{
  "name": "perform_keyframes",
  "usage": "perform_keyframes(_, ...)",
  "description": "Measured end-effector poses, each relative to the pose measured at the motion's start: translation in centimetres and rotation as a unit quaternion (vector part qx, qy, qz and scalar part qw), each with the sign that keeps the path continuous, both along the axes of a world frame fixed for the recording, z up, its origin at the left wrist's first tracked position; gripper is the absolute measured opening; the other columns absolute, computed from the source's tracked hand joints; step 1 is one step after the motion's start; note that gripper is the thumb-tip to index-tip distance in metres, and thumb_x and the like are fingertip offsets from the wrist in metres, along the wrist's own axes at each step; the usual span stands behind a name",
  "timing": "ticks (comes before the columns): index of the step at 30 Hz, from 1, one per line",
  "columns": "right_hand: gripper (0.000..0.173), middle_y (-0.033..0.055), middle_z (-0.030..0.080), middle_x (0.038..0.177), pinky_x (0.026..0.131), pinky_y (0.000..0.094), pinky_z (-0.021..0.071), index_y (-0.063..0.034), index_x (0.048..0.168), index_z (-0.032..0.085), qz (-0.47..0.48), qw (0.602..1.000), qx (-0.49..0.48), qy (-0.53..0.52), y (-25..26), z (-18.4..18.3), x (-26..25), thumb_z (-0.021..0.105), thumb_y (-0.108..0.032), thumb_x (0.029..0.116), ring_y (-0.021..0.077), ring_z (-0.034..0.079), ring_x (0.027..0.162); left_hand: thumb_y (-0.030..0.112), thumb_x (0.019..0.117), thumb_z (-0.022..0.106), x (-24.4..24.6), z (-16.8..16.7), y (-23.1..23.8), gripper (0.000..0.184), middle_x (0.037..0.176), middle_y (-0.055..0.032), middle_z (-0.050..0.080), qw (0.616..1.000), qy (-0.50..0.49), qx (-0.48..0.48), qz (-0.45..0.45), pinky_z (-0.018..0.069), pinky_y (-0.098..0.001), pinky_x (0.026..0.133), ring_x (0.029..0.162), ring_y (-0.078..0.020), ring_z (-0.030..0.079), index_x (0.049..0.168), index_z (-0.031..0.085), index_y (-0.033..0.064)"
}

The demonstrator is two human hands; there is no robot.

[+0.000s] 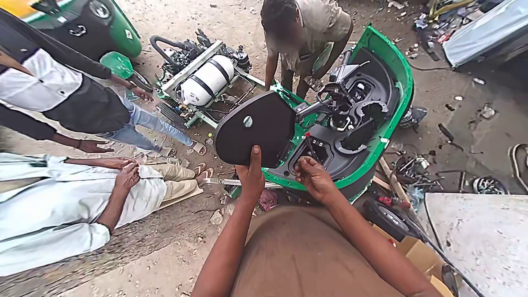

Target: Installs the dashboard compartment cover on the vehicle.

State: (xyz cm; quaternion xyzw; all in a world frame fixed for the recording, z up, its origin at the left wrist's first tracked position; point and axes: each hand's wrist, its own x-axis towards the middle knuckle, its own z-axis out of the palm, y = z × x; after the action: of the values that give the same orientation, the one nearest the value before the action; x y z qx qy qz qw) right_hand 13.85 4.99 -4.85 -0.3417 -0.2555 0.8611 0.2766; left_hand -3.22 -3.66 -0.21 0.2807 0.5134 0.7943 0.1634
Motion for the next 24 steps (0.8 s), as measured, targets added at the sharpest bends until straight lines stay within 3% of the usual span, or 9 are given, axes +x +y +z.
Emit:
perform_keyframes(3, 0.010, 0.0062, 0.062, 0.076, 0.062, 0.0276, 0.0545, -0.0024, 0.106, 0.067, -0.017, 0.999, 0.027, -0.010, -0.1, -0.1, -0.1, 0.059, -0.008, 0.1029, 0.0120, 0.059, 0.062, 0.020, 0.1042, 0.060, 0.5, -0.1, -0.1, 0.022, 0.107, 0.0025, 0.074, 1.000, 0.014, -0.006, 0.003, 0.0611, -0.0358, 0.092, 0.100, -0.0114, 0.072, 0.125, 0.058, 0.0125)
perform_keyframes(8, 0.022, 0.0156, 0.071, 0.095, 0.073, 0.0315, 0.0608, 0.0050, 0.116, 0.065, -0.021, 0.999, 0.019, -0.030, -0.4, 0.5, -0.5, 0.049, -0.006, 0.1068, 0.0176, 0.069, 0.076, 0.022, 0.1046, 0.060, 1.4, -0.4, -0.2, 0.018, 0.108, 0.0062, 0.074, 0.998, 0.056, 0.016, -0.017, 0.0607, -0.0334, 0.092, 0.100, -0.0084, 0.071, 0.122, 0.063, 0.0183)
perform_keyframes(12, 0.020, 0.0171, 0.073, 0.097, 0.075, 0.0342, 0.0626, 0.0049, 0.118, 0.065, -0.023, 0.995, 0.085, -0.041, -0.6, 0.3, -0.7, 0.061, 0.006, 0.0980, 0.0195, 0.071, 0.077, 0.024, 0.1045, 0.061, 2.0, -0.9, -0.2, 0.018, 0.107, 0.0058, 0.074, 0.996, 0.081, 0.023, -0.024, 0.0615, -0.0332, 0.090, 0.099, -0.0086, 0.072, 0.121, 0.064, 0.0186)
perform_keyframes(18, 0.014, 0.0162, 0.073, 0.087, 0.067, 0.0338, 0.0629, 0.0071, 0.106, 0.069, -0.048, 0.983, 0.149, -0.095, -0.4, 0.1, -0.8, 0.071, 0.005, 0.0921, 0.0189, 0.070, 0.069, 0.022, 0.1041, 0.061, 3.2, -0.7, -0.1, 0.018, 0.107, 0.0069, 0.074, 0.995, 0.085, 0.026, -0.036, 0.0616, -0.0321, 0.090, 0.098, -0.0077, 0.071, 0.121, 0.065, 0.0202)
perform_keyframes(24, 0.010, 0.0107, 0.070, 0.076, 0.056, 0.0271, 0.0525, 0.0027, 0.097, 0.075, -0.064, 0.952, 0.241, -0.178, -0.3, -0.2, -0.6, 0.078, -0.003, 0.0893, 0.0128, 0.059, 0.058, 0.021, 0.1037, 0.062, 4.2, -1.3, 0.3, 0.017, 0.106, 0.0072, 0.074, 0.992, 0.117, 0.041, -0.036, 0.0614, -0.0318, 0.089, 0.098, -0.0073, 0.071, 0.120, 0.066, 0.0202)
